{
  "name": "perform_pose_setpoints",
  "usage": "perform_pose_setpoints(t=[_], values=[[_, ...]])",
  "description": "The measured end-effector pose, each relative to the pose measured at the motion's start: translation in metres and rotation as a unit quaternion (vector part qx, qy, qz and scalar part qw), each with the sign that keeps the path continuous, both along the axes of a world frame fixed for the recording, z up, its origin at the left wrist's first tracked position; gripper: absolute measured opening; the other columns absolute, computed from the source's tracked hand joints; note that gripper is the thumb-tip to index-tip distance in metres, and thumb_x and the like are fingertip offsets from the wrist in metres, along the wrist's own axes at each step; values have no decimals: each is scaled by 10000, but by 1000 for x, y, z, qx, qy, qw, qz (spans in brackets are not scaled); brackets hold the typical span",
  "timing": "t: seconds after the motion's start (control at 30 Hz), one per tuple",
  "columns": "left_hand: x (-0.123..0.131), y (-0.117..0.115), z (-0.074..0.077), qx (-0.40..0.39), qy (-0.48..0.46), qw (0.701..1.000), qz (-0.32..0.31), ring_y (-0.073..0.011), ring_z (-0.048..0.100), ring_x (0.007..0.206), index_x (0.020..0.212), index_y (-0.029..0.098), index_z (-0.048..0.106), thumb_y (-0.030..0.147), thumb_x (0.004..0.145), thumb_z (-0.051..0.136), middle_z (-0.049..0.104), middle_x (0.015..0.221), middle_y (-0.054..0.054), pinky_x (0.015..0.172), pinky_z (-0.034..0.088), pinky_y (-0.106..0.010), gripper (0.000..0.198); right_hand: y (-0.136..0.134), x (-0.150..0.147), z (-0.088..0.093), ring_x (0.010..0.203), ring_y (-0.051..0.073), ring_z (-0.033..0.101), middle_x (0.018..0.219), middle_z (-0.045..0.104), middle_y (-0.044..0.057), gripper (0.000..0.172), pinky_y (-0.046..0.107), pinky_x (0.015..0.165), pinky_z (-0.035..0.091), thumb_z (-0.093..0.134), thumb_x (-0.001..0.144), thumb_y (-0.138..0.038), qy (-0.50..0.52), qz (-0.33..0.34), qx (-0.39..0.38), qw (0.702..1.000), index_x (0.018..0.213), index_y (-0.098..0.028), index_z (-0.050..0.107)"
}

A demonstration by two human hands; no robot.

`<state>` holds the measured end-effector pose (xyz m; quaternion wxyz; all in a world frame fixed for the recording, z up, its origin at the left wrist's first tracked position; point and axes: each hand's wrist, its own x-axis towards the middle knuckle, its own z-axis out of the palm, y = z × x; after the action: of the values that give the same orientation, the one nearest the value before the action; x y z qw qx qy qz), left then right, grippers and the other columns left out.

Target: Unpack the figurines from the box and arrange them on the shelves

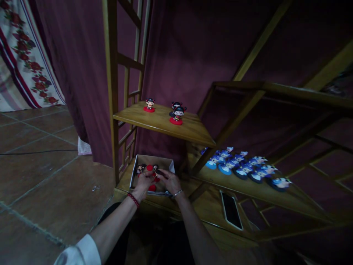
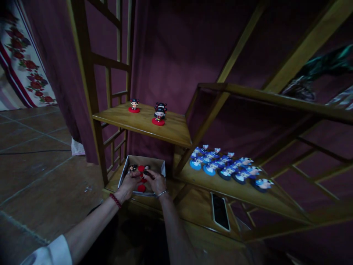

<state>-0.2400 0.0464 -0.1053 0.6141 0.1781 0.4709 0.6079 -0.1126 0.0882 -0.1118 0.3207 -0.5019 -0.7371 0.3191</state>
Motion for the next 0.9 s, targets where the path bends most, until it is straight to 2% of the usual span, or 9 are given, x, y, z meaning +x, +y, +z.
perform_pose_setpoints(t=[0.23,0.4,0.7,0.9], values=[[1,-10,29,19,-19,1000,-3,-104,588,618,710,97,589,1,652,587,636,685,-51,640,496,-245,112,-16,-4,33,774,137,609,995,637,1,341,286,742,490,583,677,-320,61,9,-5,998,1012,-264,604],[-3,-21,47,37,-2,999,0,-111,591,649,716,95,574,-24,679,529,636,716,-64,669,507,-265,133,-32,-5,52,764,155,615,895,665,7,372,320,748,490,590,665,-278,112,31,-25,993,1035,-241,591],[-9,-50,87,58,17,997,-49,-119,599,687,745,103,585,20,671,579,639,764,-71,715,497,-278,111,-51,-2,79,831,178,610,968,639,49,365,346,789,484,612,664,-288,148,80,-12,986,1016,-194,597],[-14,-59,102,106,18,990,-86,-127,603,709,774,90,607,26,633,620,648,795,-86,719,492,-265,155,-59,-1,93,835,184,607,984,615,60,396,336,771,500,655,618,-287,174,98,-15,980,1002,-203,602]])
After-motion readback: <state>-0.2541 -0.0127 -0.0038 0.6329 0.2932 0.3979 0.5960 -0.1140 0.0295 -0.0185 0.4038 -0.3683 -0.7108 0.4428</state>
